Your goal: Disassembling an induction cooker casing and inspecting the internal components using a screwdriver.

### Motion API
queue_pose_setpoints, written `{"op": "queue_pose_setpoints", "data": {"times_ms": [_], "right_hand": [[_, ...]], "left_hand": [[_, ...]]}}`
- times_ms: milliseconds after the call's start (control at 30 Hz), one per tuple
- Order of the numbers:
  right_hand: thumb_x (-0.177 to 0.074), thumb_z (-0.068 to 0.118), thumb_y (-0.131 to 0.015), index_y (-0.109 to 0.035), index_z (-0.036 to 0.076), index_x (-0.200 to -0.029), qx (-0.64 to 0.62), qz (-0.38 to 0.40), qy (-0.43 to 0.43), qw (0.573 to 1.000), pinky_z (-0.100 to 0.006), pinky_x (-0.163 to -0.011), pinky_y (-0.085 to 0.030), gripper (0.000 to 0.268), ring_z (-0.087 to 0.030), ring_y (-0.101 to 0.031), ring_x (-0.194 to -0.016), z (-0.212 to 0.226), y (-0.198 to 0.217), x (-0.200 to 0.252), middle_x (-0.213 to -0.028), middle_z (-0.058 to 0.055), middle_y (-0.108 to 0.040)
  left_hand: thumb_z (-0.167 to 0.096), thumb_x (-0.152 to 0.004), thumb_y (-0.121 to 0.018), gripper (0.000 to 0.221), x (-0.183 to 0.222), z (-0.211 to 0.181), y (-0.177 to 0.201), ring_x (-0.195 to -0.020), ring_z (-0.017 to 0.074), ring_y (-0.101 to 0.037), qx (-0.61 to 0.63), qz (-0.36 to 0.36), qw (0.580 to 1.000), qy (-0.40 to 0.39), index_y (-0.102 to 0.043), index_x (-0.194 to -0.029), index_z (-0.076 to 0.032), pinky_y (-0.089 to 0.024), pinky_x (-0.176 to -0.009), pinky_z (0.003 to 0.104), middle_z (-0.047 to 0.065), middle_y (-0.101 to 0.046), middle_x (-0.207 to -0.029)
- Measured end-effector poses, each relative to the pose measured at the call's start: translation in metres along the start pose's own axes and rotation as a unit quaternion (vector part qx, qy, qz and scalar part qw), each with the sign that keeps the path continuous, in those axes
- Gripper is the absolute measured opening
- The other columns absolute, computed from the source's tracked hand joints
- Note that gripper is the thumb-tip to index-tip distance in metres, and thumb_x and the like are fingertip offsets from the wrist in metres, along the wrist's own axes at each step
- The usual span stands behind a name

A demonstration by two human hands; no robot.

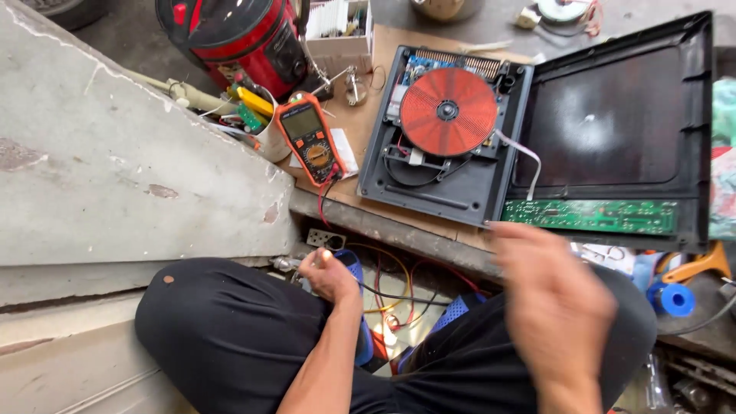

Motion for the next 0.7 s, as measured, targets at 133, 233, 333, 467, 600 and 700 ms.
{"op": "queue_pose_setpoints", "data": {"times_ms": [133,233,333,467,600,700], "right_hand": [[-0.101,0.025,-0.071,-0.082,0.007,-0.122,-0.069,0.238,-0.051,0.968,-0.027,-0.062,-0.054,0.03,-0.011,-0.064,-0.069,-0.043,-0.116,0.001,-0.104,0.001,-0.084],[-0.109,0.045,-0.063,-0.083,0.022,-0.117,-0.007,0.346,-0.041,0.937,-0.055,-0.109,-0.056,0.032,-0.033,-0.074,-0.127,-0.087,-0.186,0.016,-0.125,-0.007,-0.084],[-0.109,0.045,-0.057,-0.079,0.022,-0.122,0.082,0.39,-0.071,0.914,-0.062,-0.103,-0.058,0.035,-0.045,-0.075,-0.117,-0.104,-0.219,0.023,-0.119,-0.013,-0.081],[-0.109,0.052,-0.052,-0.065,0.016,-0.15,0.154,0.443,-0.086,0.879,-0.061,-0.112,-0.054,0.056,-0.046,-0.071,-0.129,-0.115,-0.237,0.015,-0.144,-0.018,-0.071],[-0.109,0.056,-0.049,-0.047,0.004,-0.166,0.155,0.491,-0.123,0.848,-0.069,-0.118,-0.047,0.077,-0.054,-0.061,-0.142,-0.122,-0.252,0.013,-0.158,-0.03,-0.06],[-0.107,0.044,-0.056,-0.069,0.01,-0.14,0.199,0.441,-0.096,0.87,-0.066,-0.104,-0.057,0.049,-0.054,-0.073,-0.121,-0.126,-0.241,0.011,-0.125,-0.026,-0.078]], "left_hand": [[-0.049,-0.093,-0.077,0.088,-0.003,0.022,-0.002,-0.115,0.0356,-0.064,-0.032,0.052,0.994,0.094,-0.044,-0.16,-0.003,-0.053,-0.103,0.046,0.019,-0.058,-0.135],[-0.03,-0.097,-0.074,0.03,0.001,0.061,-0.029,-0.045,0.0112,-0.051,0.041,0.222,0.951,0.212,-0.079,-0.12,-0.012,-0.036,-0.038,0.023,0.02,-0.087,-0.099],[-0.049,-0.09,-0.066,0.039,0.017,0.053,-0.029,-0.131,0.0278,-0.072,-0.153,0.226,0.958,0.085,-0.087,-0.114,-0.025,-0.054,-0.114,0.041,0.006,-0.084,-0.123],[-0.044,-0.105,-0.049,0.05,0.059,0.015,-0.007,-0.123,0.0367,-0.073,-0.191,0.371,0.907,0.058,-0.079,-0.117,-0.005,-0.053,-0.112,0.051,0.02,-0.081,-0.124],[-0.032,-0.102,-0.055,0.035,0.106,0.003,0.0,-0.1,0.0346,-0.069,-0.201,0.502,0.837,-0.085,-0.074,-0.11,-0.003,-0.052,-0.092,0.049,0.018,-0.078,-0.108],[-0.023,-0.099,-0.06,0.025,0.151,0.005,0.015,-0.083,0.0331,-0.066,-0.204,0.586,0.76,-0.194,-0.071,-0.104,-0.002,-0.051,-0.077,0.048,0.017,-0.077,-0.096]]}}
Point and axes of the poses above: each hand's wrist, its own x-axis away from the middle knuckle, its own y-axis out of the back of the hand, z = x × y, the point moved 3 cm from there along -x, towards the middle knuckle
